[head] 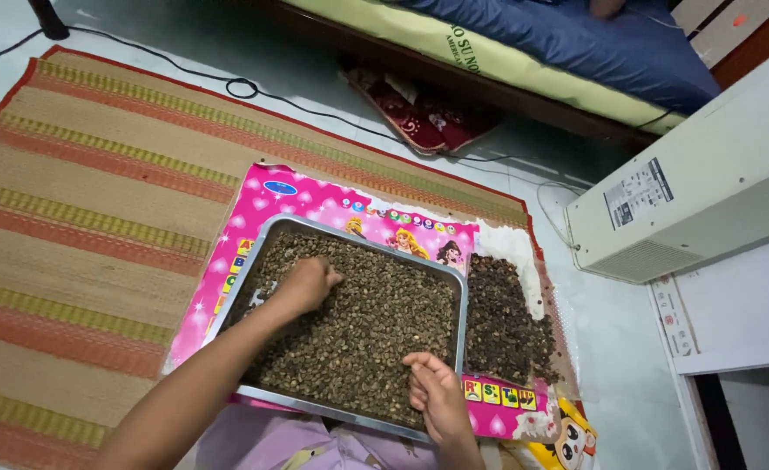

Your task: Manually sorting coffee beans on a tray to remove defects or separate types.

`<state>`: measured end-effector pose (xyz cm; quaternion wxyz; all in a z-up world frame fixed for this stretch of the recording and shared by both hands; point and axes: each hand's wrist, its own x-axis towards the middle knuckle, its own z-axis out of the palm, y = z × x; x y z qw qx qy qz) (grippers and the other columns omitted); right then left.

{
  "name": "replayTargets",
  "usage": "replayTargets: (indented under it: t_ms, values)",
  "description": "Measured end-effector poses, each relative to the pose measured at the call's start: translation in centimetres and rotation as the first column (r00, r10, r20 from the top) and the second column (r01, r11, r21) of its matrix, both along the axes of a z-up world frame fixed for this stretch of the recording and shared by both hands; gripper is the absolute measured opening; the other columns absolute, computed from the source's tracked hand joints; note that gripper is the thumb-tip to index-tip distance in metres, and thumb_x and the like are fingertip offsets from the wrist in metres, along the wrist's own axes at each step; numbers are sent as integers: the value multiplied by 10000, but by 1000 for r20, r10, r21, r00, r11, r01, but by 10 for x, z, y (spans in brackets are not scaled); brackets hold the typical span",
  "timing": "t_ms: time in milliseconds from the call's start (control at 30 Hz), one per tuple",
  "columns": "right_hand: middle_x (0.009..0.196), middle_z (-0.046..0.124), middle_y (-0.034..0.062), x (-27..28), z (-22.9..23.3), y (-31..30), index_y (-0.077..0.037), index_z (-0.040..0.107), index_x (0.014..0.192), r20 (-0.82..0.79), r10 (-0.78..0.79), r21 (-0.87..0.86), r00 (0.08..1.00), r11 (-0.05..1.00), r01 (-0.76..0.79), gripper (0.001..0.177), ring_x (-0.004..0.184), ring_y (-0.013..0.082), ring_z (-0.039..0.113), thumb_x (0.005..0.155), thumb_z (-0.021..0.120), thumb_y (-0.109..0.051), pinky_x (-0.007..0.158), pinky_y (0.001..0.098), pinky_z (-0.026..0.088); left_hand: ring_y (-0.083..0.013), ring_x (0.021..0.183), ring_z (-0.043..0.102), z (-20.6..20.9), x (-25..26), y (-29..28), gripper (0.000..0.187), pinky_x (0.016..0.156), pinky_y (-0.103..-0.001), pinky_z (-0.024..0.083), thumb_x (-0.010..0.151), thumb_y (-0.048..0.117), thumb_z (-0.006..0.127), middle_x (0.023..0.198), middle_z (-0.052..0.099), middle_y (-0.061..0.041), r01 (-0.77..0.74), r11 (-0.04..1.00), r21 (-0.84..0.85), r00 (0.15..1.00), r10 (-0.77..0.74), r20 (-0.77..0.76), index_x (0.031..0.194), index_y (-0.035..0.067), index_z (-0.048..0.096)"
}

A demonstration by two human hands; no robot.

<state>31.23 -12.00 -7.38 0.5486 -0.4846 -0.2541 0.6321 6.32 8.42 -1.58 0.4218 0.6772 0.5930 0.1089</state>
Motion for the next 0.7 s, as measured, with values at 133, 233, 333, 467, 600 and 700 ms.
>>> replayTargets:
  t_ms: [133, 233, 333, 467, 600, 700]
  values:
    - [602, 392, -18, 1, 4, 4, 62, 647, 1147, -15, 35, -13, 999, 999, -35, 200, 485, 80, 327, 1001, 544, -30, 417, 227, 286, -143, 639, 594, -21, -35, -11, 265, 667, -298, 520, 976, 255, 686, 760, 717, -52, -87, 993, -86, 946, 109, 306, 838, 40, 757]
    - [620, 387, -11, -11, 14, 14, 53, 621, 1136, -102, 69, -15, 992, 997, -71, 192, 516, 84, 326, 1012, 502, -35, 454, 235, 284, -115, 573, 511, -16, -57, -33, 188, 504, -217, 440, 1029, 126, 612, 823, 683, -126, 21, 844, -536, 591, 422, 687, 948, -35, 667]
    - [660, 369, -10, -36, 21, 31, 51, 599, 1175, -236, 107, 39, 966, 994, -101, 214, 544, 89, 318, 1017, 483, -35, 471, 242, 263, -134, 507, 644, -27, -60, -59, 165, 437, -165, 548, 998, 96, 670, 768, 722, -156, 172, 791, -587, 303, 525, 796, 930, -54, 667]
    - [1019, 628, 188, -78, 36, 48, 80, 586, 1251, -336, 119, 4, 934, 992, -125, 336, 897, 248, 620, 1022, 484, -144, 788, 363, 564, -128, 619, 655, -45, -42, -78, 118, 549, -224, 582, 985, 78, 631, 855, 731, -145, 332, 746, -577, 39, 600, 799, 1030, -21, 677]
    - [1110, 659, 218, -98, 56, 52, 92, 584, 1281, -405, 153, 36, 901, 988, -152, 392, 978, 243, 645, 1036, 454, -185, 867, 347, 570, -111, 680, 609, -40, -29, -86, 194, 590, -216, 528, 971, 63, 595, 924, 706, -133, 345, 730, -590, -90, 652, 753, 1117, -40, 672]
    - [1063, 621, 203, -90, 46, 52, 105, 570, 1276, -402, 104, 26, 910, 994, -102, 358, 945, 243, 640, 1036, 445, -129, 862, 357, 584, -113, 662, 629, -31, -31, -87, 205, 592, -210, 558, 968, 7, 622, 923, 717, -163, 223, 788, -574, 19, 585, 811, 1149, -80, 662]
